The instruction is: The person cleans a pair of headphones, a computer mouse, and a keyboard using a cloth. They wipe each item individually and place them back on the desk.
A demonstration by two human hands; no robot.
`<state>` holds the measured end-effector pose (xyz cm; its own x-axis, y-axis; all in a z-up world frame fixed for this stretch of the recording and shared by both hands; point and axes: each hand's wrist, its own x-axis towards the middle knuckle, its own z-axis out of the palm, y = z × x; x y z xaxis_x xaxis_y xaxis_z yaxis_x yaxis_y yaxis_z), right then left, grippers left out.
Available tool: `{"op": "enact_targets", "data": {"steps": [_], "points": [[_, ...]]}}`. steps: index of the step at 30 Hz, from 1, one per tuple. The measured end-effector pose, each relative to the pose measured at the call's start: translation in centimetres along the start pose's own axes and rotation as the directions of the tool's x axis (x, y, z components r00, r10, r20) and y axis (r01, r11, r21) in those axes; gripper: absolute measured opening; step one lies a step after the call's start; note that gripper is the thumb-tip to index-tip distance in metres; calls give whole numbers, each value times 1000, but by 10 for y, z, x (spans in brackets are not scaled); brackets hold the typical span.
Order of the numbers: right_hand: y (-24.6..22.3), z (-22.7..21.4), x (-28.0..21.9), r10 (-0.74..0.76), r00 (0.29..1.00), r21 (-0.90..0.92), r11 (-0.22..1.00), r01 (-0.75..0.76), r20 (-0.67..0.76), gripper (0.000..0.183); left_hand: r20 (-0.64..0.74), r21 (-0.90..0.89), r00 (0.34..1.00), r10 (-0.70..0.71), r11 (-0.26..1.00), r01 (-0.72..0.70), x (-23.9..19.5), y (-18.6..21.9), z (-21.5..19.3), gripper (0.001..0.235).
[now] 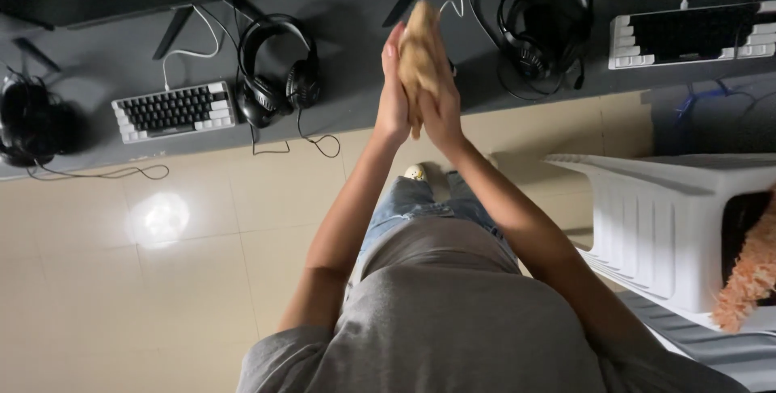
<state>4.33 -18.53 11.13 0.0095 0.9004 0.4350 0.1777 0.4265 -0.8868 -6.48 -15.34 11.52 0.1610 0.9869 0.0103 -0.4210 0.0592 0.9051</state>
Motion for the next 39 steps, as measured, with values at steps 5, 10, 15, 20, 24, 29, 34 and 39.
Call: {"op": "enact_targets", "data": {"steps": [5,10,15,20,24,29,34,39], "points": [[60,-2,-47,-24,998,-219,975,37,58,64,-71,46,996,-54,997,57,7,4,-4,62],[86,-4,-59,50,991,-88,995,-40,124,64,-112,149,994,-15,988,32,5,3,-20,62],[41,15,-21,130,971,140,977,-159,200,62,-109,5,994,-15,1000,16,-7,2,-28,57],[10,31,5,-15,980,-135,990,42,197,54,-172,-249,980,-104,967,59,-21,7,-37,47],[47,10,-4,-150,960,-266,940,213,237,44,-296,-328,944,-146,944,43,-33,-39,-63,41],[130,-8,-42,-8,985,-396,915,78,174,40,-340,-408,917,-209,911,56,-41,-55,-59,42],[109,26,-37,365,929,-343,882,-323,63,42,-298,-429,933,-202,901,59,-35,-69,-69,44],[23,35,1,-2,891,-385,901,198,455,59,-225,-350,971,-78,937,-6,-34,-66,-78,47]]}}
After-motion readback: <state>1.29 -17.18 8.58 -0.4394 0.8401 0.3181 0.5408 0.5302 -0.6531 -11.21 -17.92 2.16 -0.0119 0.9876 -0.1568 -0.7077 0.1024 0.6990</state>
